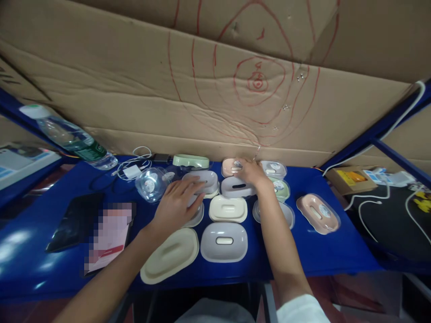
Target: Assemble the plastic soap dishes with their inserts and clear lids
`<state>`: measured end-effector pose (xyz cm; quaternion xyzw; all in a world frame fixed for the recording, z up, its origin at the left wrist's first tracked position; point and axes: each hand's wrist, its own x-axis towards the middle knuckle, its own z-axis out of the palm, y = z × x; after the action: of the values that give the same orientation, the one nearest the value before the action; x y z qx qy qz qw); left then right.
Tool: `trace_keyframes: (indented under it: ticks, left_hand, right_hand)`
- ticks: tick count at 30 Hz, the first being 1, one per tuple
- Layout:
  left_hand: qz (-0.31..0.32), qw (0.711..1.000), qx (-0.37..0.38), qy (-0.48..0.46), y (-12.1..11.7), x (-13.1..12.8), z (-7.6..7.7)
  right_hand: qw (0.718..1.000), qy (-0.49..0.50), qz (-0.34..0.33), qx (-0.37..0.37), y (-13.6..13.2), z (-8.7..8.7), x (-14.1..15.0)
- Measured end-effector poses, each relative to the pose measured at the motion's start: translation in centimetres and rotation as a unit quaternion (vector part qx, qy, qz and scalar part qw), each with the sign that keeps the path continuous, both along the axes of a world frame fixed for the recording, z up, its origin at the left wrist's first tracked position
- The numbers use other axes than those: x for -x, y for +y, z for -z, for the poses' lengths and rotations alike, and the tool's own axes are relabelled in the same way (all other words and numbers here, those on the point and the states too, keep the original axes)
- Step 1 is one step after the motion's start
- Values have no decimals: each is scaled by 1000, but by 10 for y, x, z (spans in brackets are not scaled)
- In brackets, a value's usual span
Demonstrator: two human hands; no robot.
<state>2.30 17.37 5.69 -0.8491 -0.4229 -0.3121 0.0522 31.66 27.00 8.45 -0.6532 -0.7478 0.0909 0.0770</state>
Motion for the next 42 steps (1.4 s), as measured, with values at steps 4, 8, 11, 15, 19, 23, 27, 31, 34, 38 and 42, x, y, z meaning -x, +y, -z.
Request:
trace_keyframes:
  ticks: [4,8,11,15,19,23,27,31,34,38,42]
  left_hand:
    - [108,994,-11,9,-25,-7,-14]
    - [274,957,27,89,-64,-23,-17]
    - [362,927,1,98,-91,-37,-8]
    - [383,908,-115,126,-104,-51,14]
    - [438,869,-170,158,-91,-57,26]
    - [437,867,-186,149,-83,-58,27]
    - [410,886,-156,149,-94,-57,28]
    - [398,896,-140,138,-102,-59,35]
    - [400,897,-130,138,-103,-63,38]
    - [406,894,-118,146,-103,-66,39]
    - [406,897,-108,135,-101,-65,40]
  right_hand:
    - [1000,-11,10,-5,-1,-6,-4]
    - [1000,-13,5,-2,-1,-5,-1]
    - [1000,-13,-3,22,-1,1,4]
    - [999,-12,10,37,-3,4,7]
    - [999,5,3,54,-3,9,9]
    - [998,20,-33,44,-1,13,13]
    - [998,20,-52,3,-1,8,13]
    - [997,25,-63,-33,-4,0,10]
    - [995,37,-83,-39,-5,-4,8]
    - [993,47,-98,-46,-3,-5,7]
    - [994,47,-95,-12,-4,-1,10]
